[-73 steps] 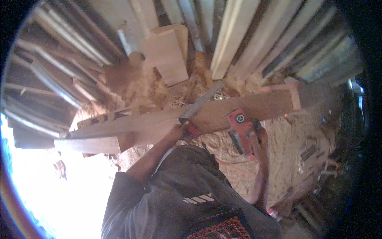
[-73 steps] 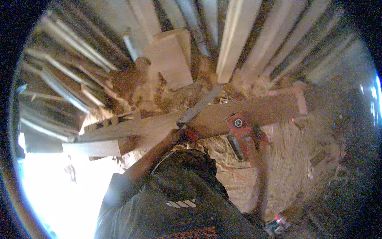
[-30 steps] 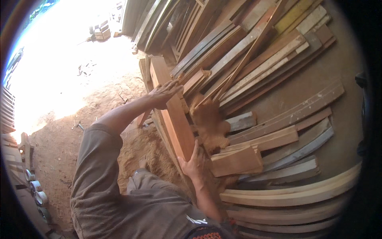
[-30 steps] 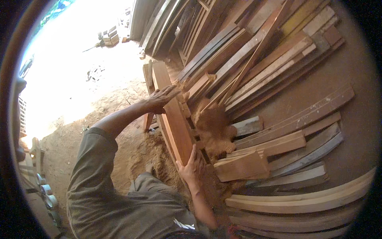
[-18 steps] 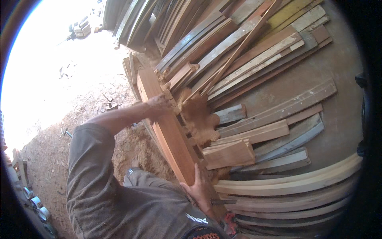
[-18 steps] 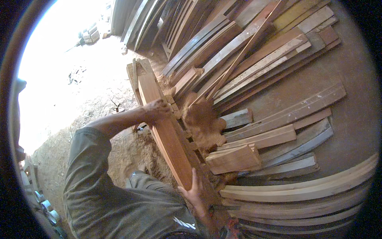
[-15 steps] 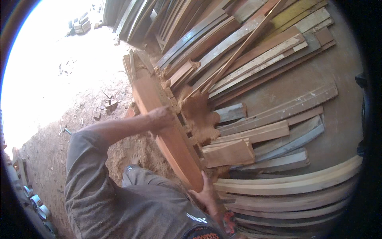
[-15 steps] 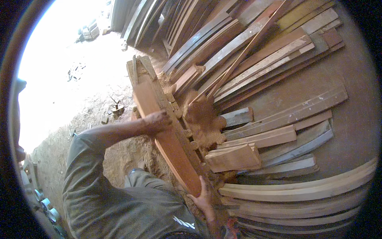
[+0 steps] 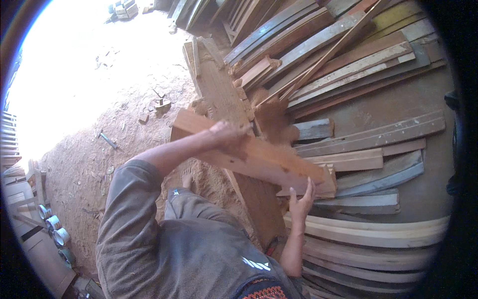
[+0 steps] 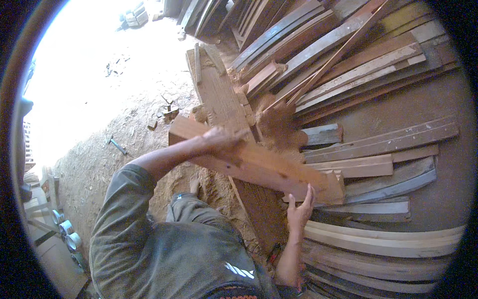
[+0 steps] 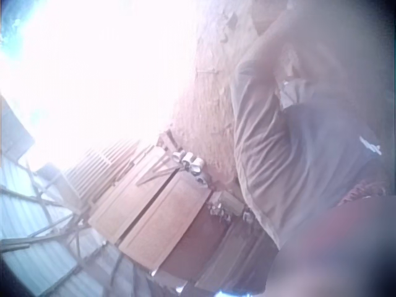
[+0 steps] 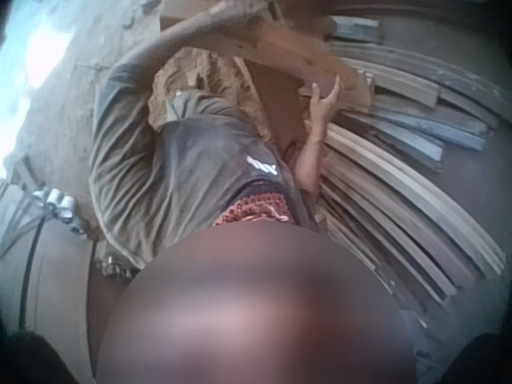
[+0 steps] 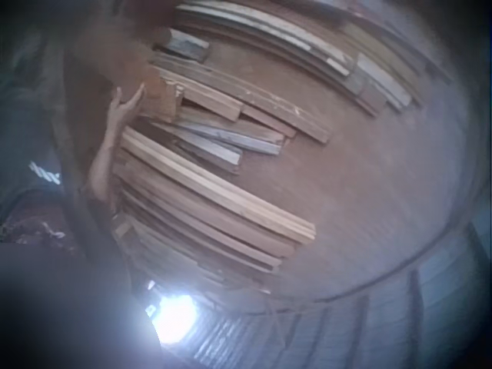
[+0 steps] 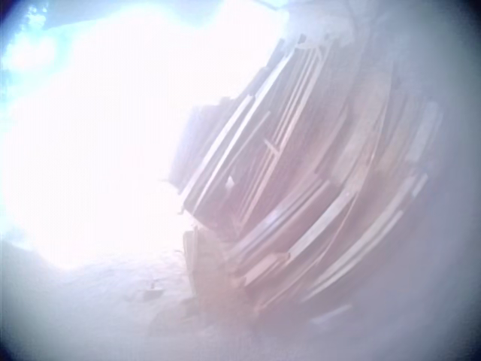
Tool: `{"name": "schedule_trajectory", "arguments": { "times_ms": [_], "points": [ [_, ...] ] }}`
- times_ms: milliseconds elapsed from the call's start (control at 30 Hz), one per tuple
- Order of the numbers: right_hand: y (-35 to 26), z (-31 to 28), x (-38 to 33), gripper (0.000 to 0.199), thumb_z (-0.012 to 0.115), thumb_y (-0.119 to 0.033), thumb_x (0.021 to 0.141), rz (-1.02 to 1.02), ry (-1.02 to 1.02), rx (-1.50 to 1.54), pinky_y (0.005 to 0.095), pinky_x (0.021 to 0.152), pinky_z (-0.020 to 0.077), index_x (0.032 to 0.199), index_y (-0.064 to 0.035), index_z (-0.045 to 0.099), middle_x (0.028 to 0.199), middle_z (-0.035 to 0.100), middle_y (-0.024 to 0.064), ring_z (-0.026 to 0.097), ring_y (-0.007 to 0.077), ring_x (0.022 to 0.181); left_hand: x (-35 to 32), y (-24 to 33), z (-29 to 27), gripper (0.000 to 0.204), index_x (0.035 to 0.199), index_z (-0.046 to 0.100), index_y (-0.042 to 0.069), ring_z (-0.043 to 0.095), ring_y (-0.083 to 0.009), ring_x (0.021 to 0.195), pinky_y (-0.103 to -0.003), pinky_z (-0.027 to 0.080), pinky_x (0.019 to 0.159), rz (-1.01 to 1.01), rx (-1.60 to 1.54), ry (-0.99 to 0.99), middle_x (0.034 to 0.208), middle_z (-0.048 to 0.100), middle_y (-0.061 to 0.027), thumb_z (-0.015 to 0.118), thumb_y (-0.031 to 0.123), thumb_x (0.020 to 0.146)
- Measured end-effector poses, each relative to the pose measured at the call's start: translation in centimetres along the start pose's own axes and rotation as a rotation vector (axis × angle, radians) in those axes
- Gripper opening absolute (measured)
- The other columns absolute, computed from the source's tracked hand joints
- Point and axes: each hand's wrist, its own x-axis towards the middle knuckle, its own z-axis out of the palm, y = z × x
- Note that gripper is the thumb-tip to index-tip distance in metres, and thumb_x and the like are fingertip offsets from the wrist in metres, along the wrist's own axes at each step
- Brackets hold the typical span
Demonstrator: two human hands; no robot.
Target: The person smooths a wooden plank with an electric sander, then measures and marks it with a square. They assemble a small wooden cross-shaped piece using a hammer and square, then attach it to the plank. The person repeatedly checks alignment and hammers the joint into place.
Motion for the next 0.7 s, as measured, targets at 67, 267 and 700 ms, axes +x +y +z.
{"name": "schedule_trajectory", "arguments": {
  "times_ms": [67, 267, 700],
  "points": [
    [-0.1, 0.3, -1.8, 0.075, 0.082, -0.016, 0.086, -0.048, 0.006, 0.028, 0.0488, 0.109, 0.0448, 0.151, -0.0043, 0.047, 0.148, 0.049, 0.0217, 0.051, 0.0398, 0.133, -1.1, -3.6, -0.5, 0.135, 0.164, 0.024, 0.004, 0.047, -0.0375, 0.144, -0.061, 0.035, 0.117, -0.041, 0.093, 0.209, 0.155, 0.049, -0.0249, 0.072, 0.087, 0.069],
    [3.7, -0.3, -11.0, 0.064, 0.081, -0.018, 0.089, 0.349, -0.12, 0.269, 0.0378, 0.085, 0.0548, 0.145, -0.0039, 0.054, 0.142, 0.054, 0.0165, 0.06, 0.0291, 0.122, -5.9, -9.3, -0.1, 0.12, 0.15, 0.046, -0.001, 0.045, -0.0398, 0.143, -0.059, 0.037, 0.115, -0.22, 0.125, 0.372, 0.154, 0.048, -0.0232, 0.067, 0.088, 0.073],
    [11.0, 0.3, -26.2, 0.084, 0.078, -0.04, 0.092, 0.732, -0.135, 0.072, 0.0498, 0.114, 0.0412, 0.153, 0.0022, 0.039, 0.145, 0.053, 0.0299, 0.05, 0.0451, 0.137, -9.6, 2.6, 13.9, 0.076, 0.128, 0.067, -0.002, 0.072, -0.0234, 0.102, -0.035, 0.057, 0.092, -0.609, -1.262, 0.284, 0.114, 0.075, -0.0156, 0.084, 0.056, 0.082]
  ]
}}
